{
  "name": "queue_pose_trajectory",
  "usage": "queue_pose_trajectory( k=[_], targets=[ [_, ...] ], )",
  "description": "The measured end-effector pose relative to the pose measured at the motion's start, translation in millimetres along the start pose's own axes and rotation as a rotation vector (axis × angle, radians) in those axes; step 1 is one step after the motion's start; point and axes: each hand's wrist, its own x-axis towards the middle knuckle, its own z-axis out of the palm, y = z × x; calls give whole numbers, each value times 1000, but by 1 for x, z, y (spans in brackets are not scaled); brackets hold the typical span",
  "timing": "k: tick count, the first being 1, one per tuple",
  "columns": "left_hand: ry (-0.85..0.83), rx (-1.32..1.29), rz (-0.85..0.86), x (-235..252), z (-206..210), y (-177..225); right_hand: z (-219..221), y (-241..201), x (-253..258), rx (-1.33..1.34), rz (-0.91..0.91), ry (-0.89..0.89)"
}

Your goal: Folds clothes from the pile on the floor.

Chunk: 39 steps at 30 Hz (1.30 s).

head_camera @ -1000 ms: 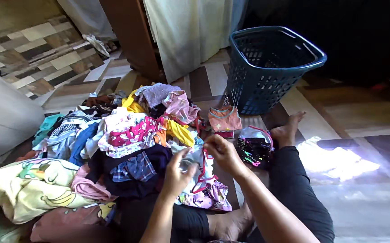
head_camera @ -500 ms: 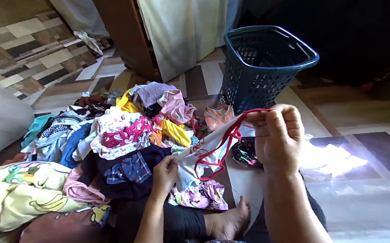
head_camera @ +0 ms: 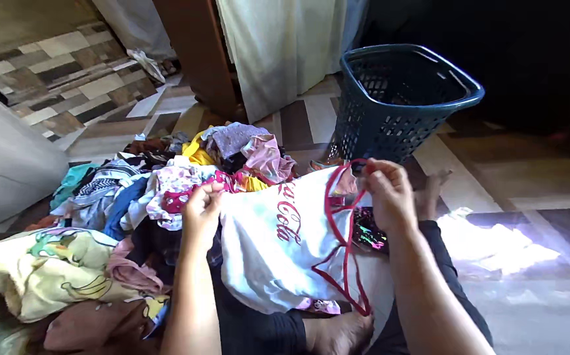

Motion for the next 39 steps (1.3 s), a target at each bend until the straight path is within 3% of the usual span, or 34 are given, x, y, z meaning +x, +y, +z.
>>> queue_pose_trajectory(
  k=[4,6,8,12,18,23,25,29,31,33,35,37,39],
  targets=[
    [-161,355,-194,-2,1,-40,8,63,-29,-603,277,-321],
    [-286,450,-340,-25,-1,-55,12,74,-53,-734,549,-565],
    [-431,525,-508,-52,-7,-68,10,98,-76,-800,708,-815],
    [-620,724,-779,-90,-11,-87,16,135,-120,-874,763,-1096],
    [-740,1004,-859,-91,4,-61,49,146,-148,-998,726,-1188],
    [-634,936,-818,-98,10,-63,40,117,-120,-853,679,-1070],
    [-543,779,-739,-105,10,-72,29,99,-108,-648,662,-892],
    [-246,285,-545,-110,3,-78,8,68,-92,20,551,-347],
    [-71,-28,-532,-102,-4,-62,-3,59,-83,283,463,-224],
    [39,-250,-515,-89,-15,-40,-13,48,-78,467,393,-244],
    [73,-391,-420,-77,-28,-20,-21,41,-74,588,299,-382],
    [36,-534,-264,-67,-42,-5,-21,36,-69,707,178,-542],
    [-21,-625,-113,-53,-51,11,-12,29,-63,784,113,-532]
  ],
)
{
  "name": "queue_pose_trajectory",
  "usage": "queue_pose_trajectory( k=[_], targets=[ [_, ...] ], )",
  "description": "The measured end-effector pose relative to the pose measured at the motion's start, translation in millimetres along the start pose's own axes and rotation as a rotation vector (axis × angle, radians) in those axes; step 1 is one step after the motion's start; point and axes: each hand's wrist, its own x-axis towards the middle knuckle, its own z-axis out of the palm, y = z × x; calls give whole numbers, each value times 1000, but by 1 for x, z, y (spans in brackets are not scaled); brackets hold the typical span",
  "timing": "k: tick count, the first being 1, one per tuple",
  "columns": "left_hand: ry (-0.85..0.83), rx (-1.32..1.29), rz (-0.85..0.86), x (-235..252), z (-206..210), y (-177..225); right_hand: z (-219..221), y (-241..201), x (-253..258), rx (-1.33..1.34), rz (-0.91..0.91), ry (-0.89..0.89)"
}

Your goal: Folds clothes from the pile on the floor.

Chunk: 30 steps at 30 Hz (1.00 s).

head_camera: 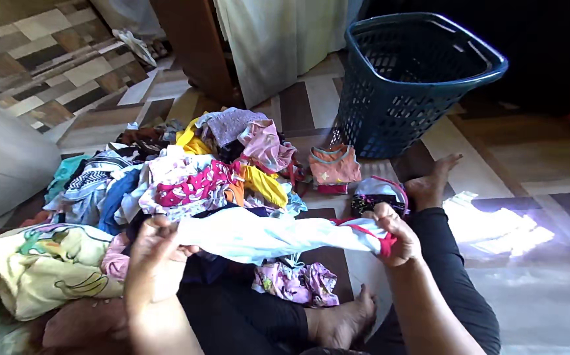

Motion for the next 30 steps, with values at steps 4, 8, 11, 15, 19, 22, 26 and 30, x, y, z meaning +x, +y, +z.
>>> queue_pose_trajectory(
  k=[4,8,11,15,19,22,26,30],
  targets=[
    [-15,15,132,42,16,19,24,6,39,143,-98,259],
    [220,199,-63,91,20,-24,15,36,66,25,30,481],
    [208,492,-338,83,1,-79,0,65,51,-400,363,476],
    [72,757,-439,25,-4,-119,-11,99,3,-759,880,388],
    [-2,906,-481,-26,4,-134,-30,132,-29,-856,1101,316],
    [-138,1134,-576,-39,17,-133,-34,146,-32,-982,1123,274],
    [-362,1441,-860,-37,34,-127,-28,153,-26,-1122,1160,293],
    [-477,1452,-901,-36,35,-128,-29,157,-23,-1050,1163,381]
  ],
)
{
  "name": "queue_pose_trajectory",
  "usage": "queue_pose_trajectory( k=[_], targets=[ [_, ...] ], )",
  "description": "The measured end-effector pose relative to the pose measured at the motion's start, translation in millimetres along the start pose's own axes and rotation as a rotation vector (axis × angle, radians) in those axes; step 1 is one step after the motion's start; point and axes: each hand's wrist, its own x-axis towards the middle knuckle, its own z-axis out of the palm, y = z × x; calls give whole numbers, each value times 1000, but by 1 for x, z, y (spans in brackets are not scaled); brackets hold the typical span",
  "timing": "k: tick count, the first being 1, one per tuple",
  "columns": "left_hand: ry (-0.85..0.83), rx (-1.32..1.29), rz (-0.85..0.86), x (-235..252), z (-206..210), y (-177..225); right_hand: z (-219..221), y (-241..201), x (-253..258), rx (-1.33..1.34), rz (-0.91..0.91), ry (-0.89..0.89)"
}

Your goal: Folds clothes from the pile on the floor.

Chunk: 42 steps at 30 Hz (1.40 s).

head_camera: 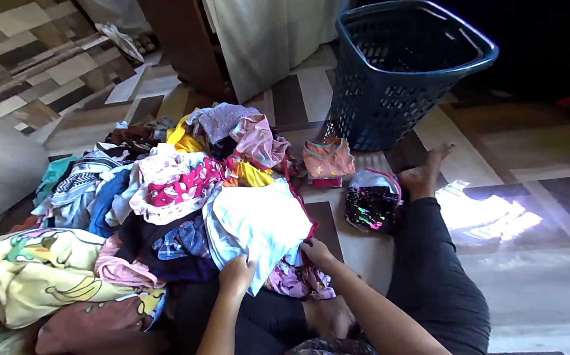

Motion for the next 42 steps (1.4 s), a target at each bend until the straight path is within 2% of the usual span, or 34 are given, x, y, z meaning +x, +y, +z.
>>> queue_pose_trajectory(
  k=[3,6,9,14,18,23,26,30,34,36,39,42],
  targets=[
    [103,-264,220,0,2,-11,2,-1,2,156,3,-4],
    [225,-758,413,-10,4,-11,2,-8,-2,250,-30,2],
    [227,-1163,444,-25,-7,4,4,-14,-5,334,-57,38],
    [334,-1432,359,-25,-20,11,6,-16,-12,499,-4,142],
    [361,-1429,341,-28,-24,10,9,-14,-17,584,16,76],
    [291,-1445,447,-35,-26,14,11,-20,-19,692,-10,-68],
    [260,-1396,550,-39,-35,10,2,-34,-29,841,-163,7],
    [217,-1294,781,-42,-55,-5,-41,-65,-52,977,-498,46],
    [430,-1342,980,-48,-77,-4,-93,-87,-84,1059,-796,109],
    [548,-1327,1031,-50,-86,-2,-108,-94,-107,1125,-919,78],
    [786,-1170,1070,-55,-101,-4,-115,-98,-143,1010,-1064,-50],
    [943,-1146,1058,-73,-126,-10,-121,-102,-172,842,-1260,-276]
  ],
)
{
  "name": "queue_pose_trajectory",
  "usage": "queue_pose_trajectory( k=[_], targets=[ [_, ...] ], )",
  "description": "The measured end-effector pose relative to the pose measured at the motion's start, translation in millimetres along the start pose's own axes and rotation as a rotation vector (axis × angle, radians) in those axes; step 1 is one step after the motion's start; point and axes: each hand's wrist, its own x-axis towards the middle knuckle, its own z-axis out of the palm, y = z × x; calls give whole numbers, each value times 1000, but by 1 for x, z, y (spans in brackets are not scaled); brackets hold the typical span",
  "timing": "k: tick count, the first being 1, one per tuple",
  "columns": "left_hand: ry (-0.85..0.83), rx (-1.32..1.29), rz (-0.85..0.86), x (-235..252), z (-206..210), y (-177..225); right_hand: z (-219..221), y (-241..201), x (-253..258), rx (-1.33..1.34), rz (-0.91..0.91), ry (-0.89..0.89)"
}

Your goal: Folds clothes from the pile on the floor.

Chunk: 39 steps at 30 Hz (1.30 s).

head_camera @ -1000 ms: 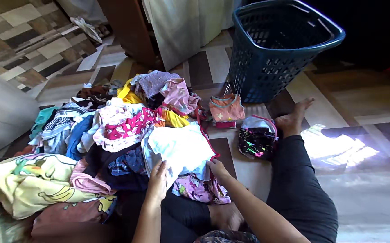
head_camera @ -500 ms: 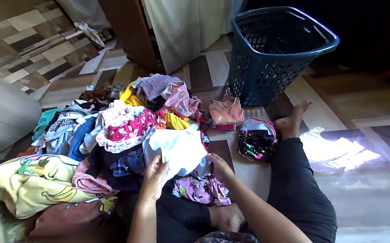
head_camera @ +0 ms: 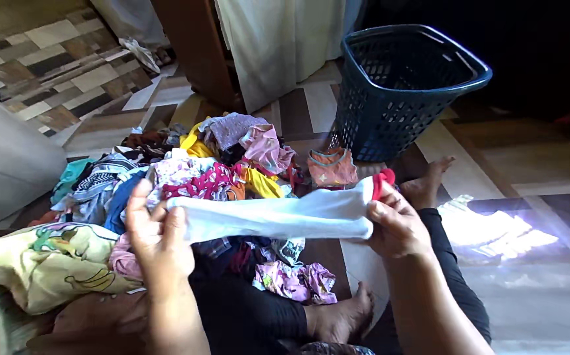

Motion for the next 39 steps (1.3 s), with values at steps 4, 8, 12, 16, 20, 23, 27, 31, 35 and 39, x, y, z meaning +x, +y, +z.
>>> queue_pose_trajectory(
  k=[4,8,12,16,20,23,27,31,35,39],
  targets=[
    [6,87,-96,23,3,20,5,-15,15,-73,-58,132],
    [-106,273,-391,58,22,-19,-2,-1,51,-360,256,577],
    [-117,368,-409,111,39,-39,-1,-8,75,-510,135,524],
    [-82,262,-167,153,41,-4,6,-36,86,-782,-229,374],
    [-161,142,-24,142,21,26,10,-43,57,-1091,-322,260],
    [-277,268,-96,93,-12,20,1,-7,21,-1173,-254,223],
    [-444,391,-345,9,-63,-18,-4,59,-42,-1199,78,105],
    [-676,572,-713,-65,-85,-54,-13,122,-95,-1219,402,-50],
    [-848,750,-907,-85,-78,-73,-17,147,-114,-1223,690,-95],
    [-934,922,-932,-70,-59,-64,-30,157,-120,-1222,525,-91]
  ],
)
